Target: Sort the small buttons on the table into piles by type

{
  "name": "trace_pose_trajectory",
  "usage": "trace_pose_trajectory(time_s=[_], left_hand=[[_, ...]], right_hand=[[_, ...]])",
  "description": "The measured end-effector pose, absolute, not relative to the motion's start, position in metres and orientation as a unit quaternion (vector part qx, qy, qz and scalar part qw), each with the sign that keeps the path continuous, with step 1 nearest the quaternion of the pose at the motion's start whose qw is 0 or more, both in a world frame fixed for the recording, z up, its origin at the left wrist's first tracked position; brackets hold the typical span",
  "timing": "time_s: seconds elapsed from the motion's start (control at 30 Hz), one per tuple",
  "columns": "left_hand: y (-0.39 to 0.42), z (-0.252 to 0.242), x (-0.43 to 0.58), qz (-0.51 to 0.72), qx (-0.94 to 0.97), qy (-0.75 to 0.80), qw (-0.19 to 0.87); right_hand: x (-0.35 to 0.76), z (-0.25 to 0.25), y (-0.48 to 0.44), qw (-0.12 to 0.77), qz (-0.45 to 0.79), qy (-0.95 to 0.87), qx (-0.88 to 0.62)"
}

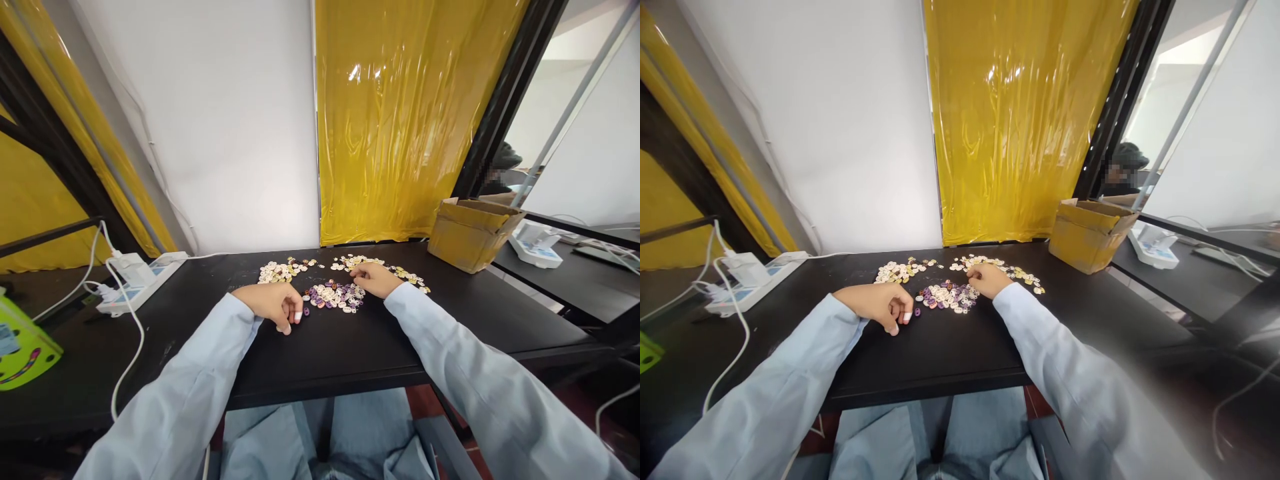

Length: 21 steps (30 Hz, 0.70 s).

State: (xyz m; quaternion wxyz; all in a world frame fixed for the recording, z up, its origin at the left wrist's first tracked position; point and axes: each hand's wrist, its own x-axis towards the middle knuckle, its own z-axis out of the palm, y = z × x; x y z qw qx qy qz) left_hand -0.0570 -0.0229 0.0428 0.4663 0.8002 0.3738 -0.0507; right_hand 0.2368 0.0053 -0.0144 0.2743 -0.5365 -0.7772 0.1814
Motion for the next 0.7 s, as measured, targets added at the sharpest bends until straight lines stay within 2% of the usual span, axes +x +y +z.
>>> trace_pose_trajectory(time_s=[0.33,0.5,0.7], left_hand=[[-0.016,0.058,-0.089,-0.017,0.809,0.432,0.398],[-0.016,0.054,-0.095,-0.075,0.791,0.451,0.407],[-0.023,0.047,-0.071,-0.052,0.81,0.434,0.391]], right_hand=[[0.267,-0.003,0.009,0.274,0.249,-0.74,-0.561],[0.274,-0.001,0.006,0.213,0.323,-0.738,-0.553],[0.285,-0.001,0.01,0.205,0.294,-0.737,-0.573]])
